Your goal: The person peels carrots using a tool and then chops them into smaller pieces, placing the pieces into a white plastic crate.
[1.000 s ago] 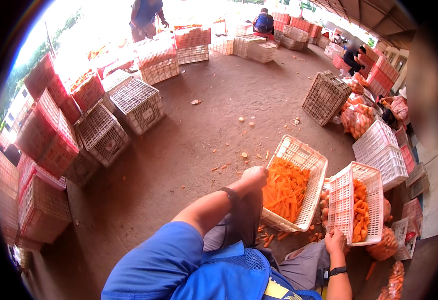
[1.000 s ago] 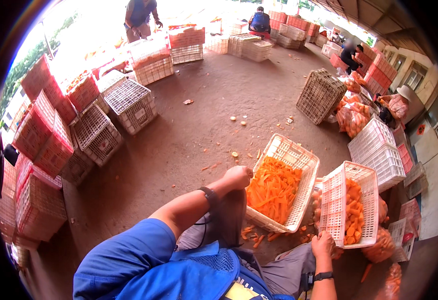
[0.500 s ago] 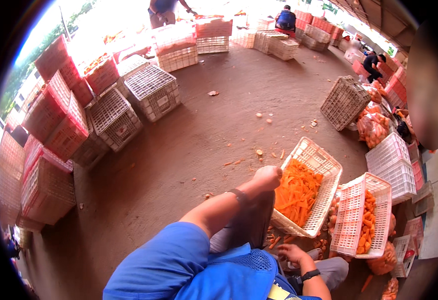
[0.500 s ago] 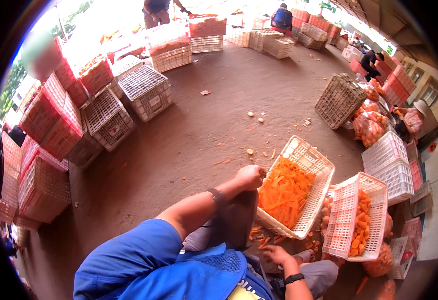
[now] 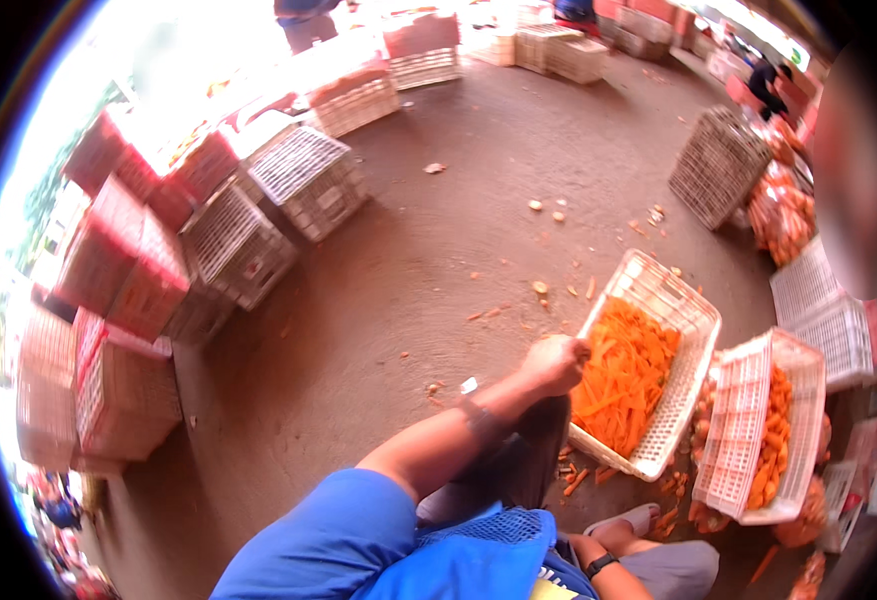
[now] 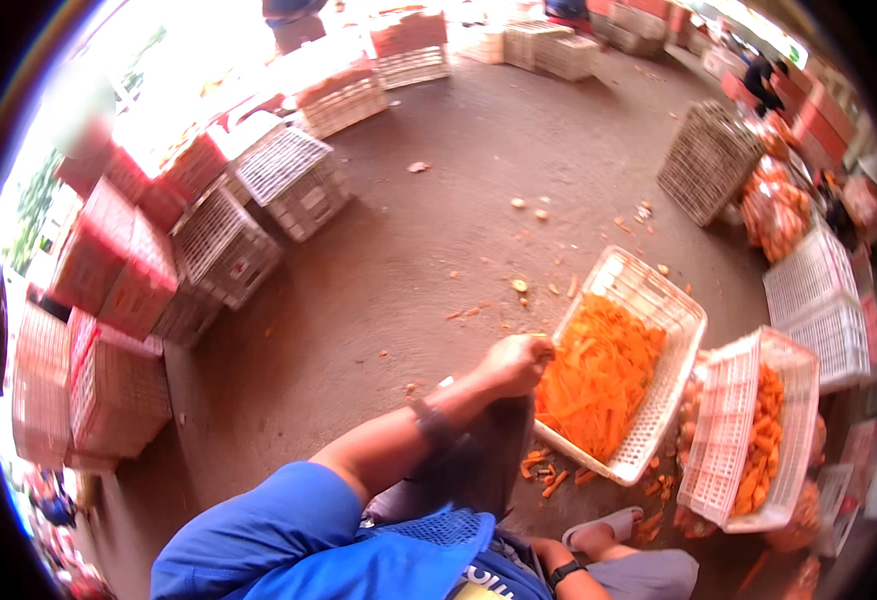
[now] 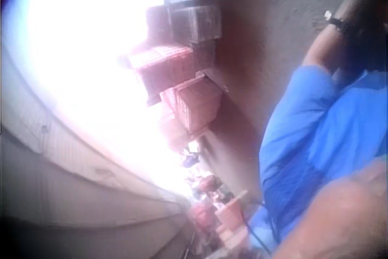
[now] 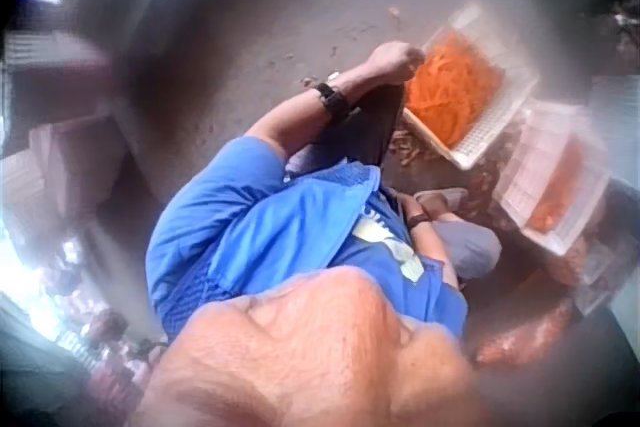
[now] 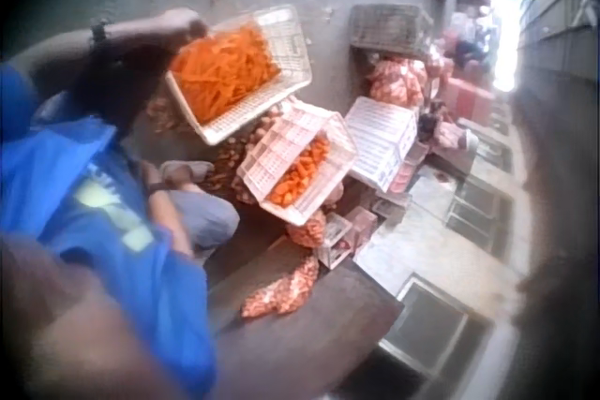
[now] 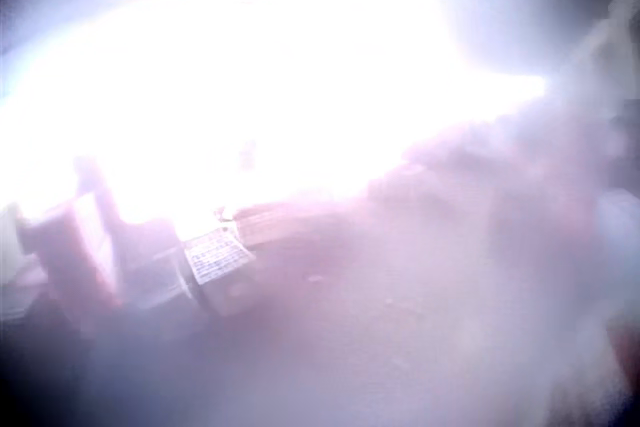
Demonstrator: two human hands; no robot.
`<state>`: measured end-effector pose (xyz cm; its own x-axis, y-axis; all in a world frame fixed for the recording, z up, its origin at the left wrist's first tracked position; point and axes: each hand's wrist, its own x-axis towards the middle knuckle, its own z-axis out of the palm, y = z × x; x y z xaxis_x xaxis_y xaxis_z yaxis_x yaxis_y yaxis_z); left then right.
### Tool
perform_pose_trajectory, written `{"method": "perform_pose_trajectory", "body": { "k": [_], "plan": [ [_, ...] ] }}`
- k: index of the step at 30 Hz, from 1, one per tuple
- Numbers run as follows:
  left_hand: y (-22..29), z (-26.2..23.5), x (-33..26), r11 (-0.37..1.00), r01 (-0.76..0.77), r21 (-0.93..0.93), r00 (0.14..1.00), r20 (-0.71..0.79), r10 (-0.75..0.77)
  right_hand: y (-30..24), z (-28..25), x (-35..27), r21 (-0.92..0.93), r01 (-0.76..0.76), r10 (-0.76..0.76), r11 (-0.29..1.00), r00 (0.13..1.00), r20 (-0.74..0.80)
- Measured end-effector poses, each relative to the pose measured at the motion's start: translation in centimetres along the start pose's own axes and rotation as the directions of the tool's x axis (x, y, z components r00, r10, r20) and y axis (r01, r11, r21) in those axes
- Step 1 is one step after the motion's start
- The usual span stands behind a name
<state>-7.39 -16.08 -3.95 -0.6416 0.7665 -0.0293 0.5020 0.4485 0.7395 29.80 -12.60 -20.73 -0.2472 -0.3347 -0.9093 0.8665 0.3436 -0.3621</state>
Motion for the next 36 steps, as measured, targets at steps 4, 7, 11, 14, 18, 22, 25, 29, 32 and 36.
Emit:
{"method": "perform_pose_trajectory", "body": {
  "k": [4,7,11,14,18,22,25,29,32,36],
  "plan": [
    [-1.2,-0.1,-0.4,0.994,0.071,-0.077,0.996,0.056,-0.067,-1.6,0.1,1.8,-0.074,0.045,-0.036,0.996,0.993,0.116],
    [-0.3,-0.4,-0.2,0.962,0.257,-0.094,0.951,0.200,-0.235,-2.1,0.4,3.0,-0.100,0.061,-0.040,0.993,0.979,0.198],
    [-1.0,-1.3,0.3,0.954,0.282,-0.104,0.947,0.190,-0.260,-4.6,1.5,3.4,-0.092,0.117,-0.083,0.989,0.945,0.317],
    [-0.3,-0.9,0.7,0.964,0.249,-0.089,0.955,0.190,-0.229,-5.3,1.7,2.0,-0.070,0.124,-0.091,0.990,0.927,0.364],
    [-0.2,-0.4,0.4,0.963,0.258,-0.084,0.943,0.239,-0.231,-5.0,0.1,-0.7,-0.034,0.072,-0.053,0.997,0.920,0.387],
    [-1.6,0.4,0.3,0.903,0.238,-0.357,0.965,0.196,-0.176,-3.4,-3.8,-0.3,-0.268,0.181,-0.172,0.946,0.984,0.056],
    [-0.3,-0.5,-1.2,0.968,0.164,-0.190,0.983,0.115,-0.143,-6.6,-4.6,-6.3,-0.408,-0.047,-0.148,0.912,0.888,-0.435],
    [-2.8,1.5,0.7,0.992,0.058,-0.109,0.983,0.180,-0.038,-3.1,-6.6,-14.2,-0.340,0.500,-0.598,0.797,0.567,-0.567],
    [-5.7,-0.2,3.3,0.995,-0.003,-0.101,0.981,0.193,0.023,-3.4,-5.7,-23.6,0.021,0.813,-0.430,0.582,0.330,-0.840],
    [-5.3,2.4,4.6,0.992,0.011,-0.128,0.983,0.185,0.013,5.9,-1.1,-29.8,0.082,0.994,-0.086,-0.078,0.075,-0.993]
  ]
}}
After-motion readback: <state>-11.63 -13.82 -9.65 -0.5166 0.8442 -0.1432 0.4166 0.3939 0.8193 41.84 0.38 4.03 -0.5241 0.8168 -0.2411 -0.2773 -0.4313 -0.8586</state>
